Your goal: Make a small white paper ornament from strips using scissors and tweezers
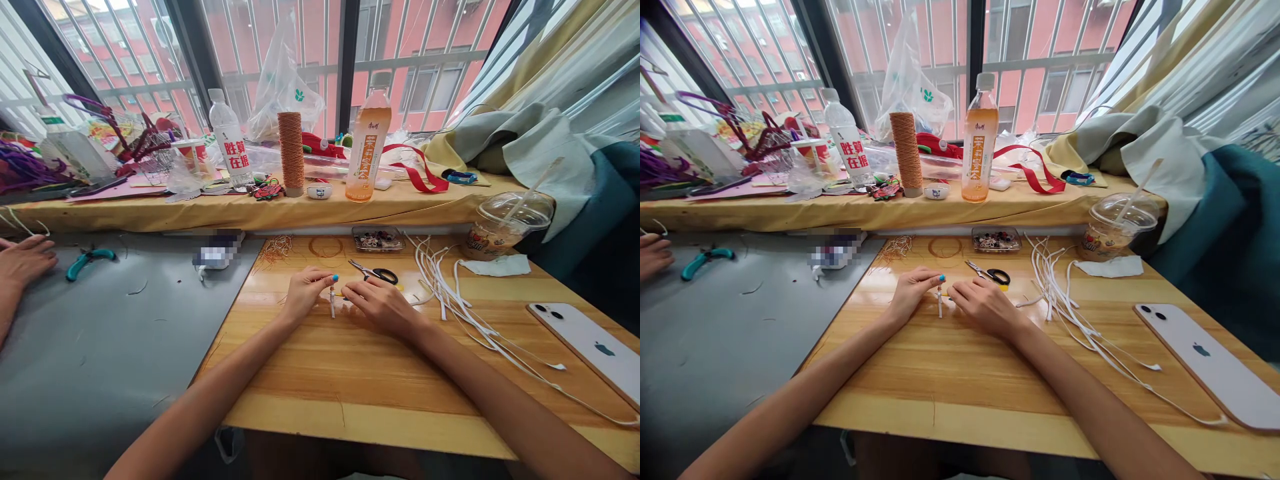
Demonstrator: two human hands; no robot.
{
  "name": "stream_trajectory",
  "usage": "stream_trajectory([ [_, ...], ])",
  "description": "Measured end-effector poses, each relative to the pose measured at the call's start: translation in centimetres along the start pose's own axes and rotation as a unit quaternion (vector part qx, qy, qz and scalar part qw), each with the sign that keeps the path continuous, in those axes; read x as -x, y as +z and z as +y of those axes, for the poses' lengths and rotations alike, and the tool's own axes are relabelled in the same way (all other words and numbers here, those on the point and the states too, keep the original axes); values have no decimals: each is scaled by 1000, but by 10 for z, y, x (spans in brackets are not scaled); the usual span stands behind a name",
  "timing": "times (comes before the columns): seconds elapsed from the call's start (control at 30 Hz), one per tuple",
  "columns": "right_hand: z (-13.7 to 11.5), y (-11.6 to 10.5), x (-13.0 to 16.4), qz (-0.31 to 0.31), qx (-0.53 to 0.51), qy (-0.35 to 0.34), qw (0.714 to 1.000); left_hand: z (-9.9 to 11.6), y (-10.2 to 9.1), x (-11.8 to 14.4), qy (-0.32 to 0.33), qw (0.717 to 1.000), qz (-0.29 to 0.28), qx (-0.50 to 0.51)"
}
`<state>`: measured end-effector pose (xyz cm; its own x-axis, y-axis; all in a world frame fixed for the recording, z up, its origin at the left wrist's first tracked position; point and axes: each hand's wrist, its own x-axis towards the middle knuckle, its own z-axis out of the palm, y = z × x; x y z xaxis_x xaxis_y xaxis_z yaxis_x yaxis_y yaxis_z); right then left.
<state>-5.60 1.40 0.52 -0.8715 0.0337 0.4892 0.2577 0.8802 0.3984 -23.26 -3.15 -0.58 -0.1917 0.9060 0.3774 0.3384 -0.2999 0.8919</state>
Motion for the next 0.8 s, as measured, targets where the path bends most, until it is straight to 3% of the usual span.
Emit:
stream_trajectory([
  [0.53, -4, 5, 0, 27, -30, 35, 999, -2, 3, 2, 0, 1000, 8, 3],
  [0.8, -13, 5, -4, -53, -26, 139, 989, -6, 0, 0, -9, 1000, 18, -12],
])
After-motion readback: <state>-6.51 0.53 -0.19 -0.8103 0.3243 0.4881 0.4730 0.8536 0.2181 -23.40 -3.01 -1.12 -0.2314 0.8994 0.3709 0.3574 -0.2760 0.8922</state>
